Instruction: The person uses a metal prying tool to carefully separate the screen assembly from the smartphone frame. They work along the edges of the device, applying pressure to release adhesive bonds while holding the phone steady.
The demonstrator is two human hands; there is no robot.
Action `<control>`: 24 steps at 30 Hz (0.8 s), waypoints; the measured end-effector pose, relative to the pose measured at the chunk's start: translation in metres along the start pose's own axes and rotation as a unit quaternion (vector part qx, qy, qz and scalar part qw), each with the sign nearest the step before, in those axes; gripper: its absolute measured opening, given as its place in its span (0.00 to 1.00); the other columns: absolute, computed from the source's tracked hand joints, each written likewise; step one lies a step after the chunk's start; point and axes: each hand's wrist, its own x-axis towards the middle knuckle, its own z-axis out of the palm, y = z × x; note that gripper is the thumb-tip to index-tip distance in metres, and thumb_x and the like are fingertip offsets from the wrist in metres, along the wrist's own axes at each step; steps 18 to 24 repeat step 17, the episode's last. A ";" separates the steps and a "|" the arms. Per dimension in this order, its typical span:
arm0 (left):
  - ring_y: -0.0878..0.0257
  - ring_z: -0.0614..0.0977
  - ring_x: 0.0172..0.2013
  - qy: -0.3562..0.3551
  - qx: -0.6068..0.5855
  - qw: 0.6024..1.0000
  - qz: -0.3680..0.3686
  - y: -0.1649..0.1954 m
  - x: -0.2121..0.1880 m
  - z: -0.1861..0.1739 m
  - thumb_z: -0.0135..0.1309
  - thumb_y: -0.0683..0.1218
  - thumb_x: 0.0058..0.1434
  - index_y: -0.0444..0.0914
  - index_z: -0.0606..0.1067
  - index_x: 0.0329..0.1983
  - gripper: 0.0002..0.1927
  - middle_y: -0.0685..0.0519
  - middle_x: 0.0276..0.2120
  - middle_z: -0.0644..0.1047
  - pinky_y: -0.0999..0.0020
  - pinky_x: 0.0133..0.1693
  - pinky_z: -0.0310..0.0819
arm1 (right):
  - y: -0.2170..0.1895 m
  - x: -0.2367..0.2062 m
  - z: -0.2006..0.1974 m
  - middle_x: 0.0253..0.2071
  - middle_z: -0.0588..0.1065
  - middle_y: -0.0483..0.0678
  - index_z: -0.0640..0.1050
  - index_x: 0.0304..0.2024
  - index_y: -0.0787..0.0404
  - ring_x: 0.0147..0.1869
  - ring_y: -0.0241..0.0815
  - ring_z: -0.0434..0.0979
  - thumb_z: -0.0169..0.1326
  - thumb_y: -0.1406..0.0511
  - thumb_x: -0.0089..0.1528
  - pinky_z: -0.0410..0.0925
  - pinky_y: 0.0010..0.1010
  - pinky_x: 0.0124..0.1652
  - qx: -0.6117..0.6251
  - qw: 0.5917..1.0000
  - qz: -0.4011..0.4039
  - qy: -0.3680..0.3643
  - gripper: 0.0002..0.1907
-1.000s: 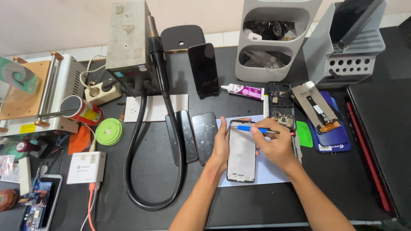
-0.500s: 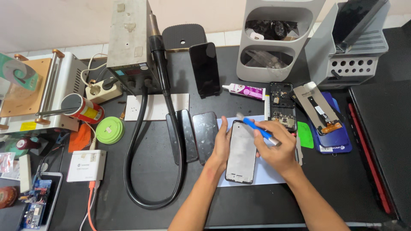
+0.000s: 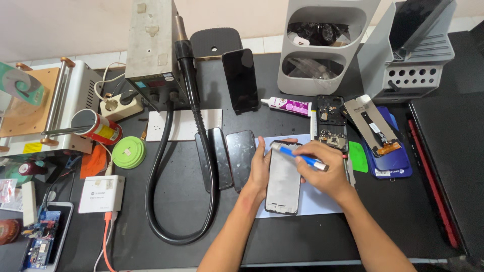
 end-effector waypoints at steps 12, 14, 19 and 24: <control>0.51 0.81 0.54 -0.004 -0.080 0.997 0.006 0.014 -0.002 0.019 0.28 0.60 0.79 0.39 0.67 0.74 0.31 0.43 0.59 0.77 0.56 0.56 0.78 | -0.001 0.006 -0.008 0.34 0.78 0.49 0.83 0.39 0.68 0.32 0.35 0.80 0.57 0.75 0.57 0.73 0.25 0.32 0.033 0.994 0.020 -0.104 0.08; 0.48 0.81 0.53 -0.028 -0.075 0.997 0.014 0.017 -0.006 0.025 0.28 0.61 0.79 0.39 0.66 0.74 0.31 0.43 0.59 0.76 0.52 0.55 0.77 | -0.004 0.007 -0.007 0.36 0.78 0.50 0.84 0.38 0.68 0.34 0.36 0.80 0.57 0.74 0.58 0.76 0.26 0.33 0.075 0.991 0.056 -0.100 0.08; 0.43 0.81 0.48 -0.088 -0.071 0.993 0.031 0.037 0.007 0.034 0.27 0.63 0.78 0.40 0.64 0.73 0.31 0.44 0.57 0.76 0.45 0.51 0.77 | -0.008 0.011 0.001 0.41 0.80 0.51 0.82 0.43 0.67 0.44 0.40 0.80 0.58 0.73 0.61 0.71 0.27 0.46 -0.052 0.998 -0.046 -0.001 0.09; 0.43 0.81 0.48 -0.088 -0.071 0.993 0.031 0.037 0.007 0.034 0.27 0.63 0.78 0.40 0.64 0.73 0.31 0.44 0.57 0.76 0.45 0.51 0.77 | -0.008 0.011 0.001 0.41 0.80 0.51 0.82 0.43 0.67 0.44 0.40 0.80 0.58 0.73 0.61 0.71 0.27 0.46 -0.052 0.998 -0.046 -0.001 0.09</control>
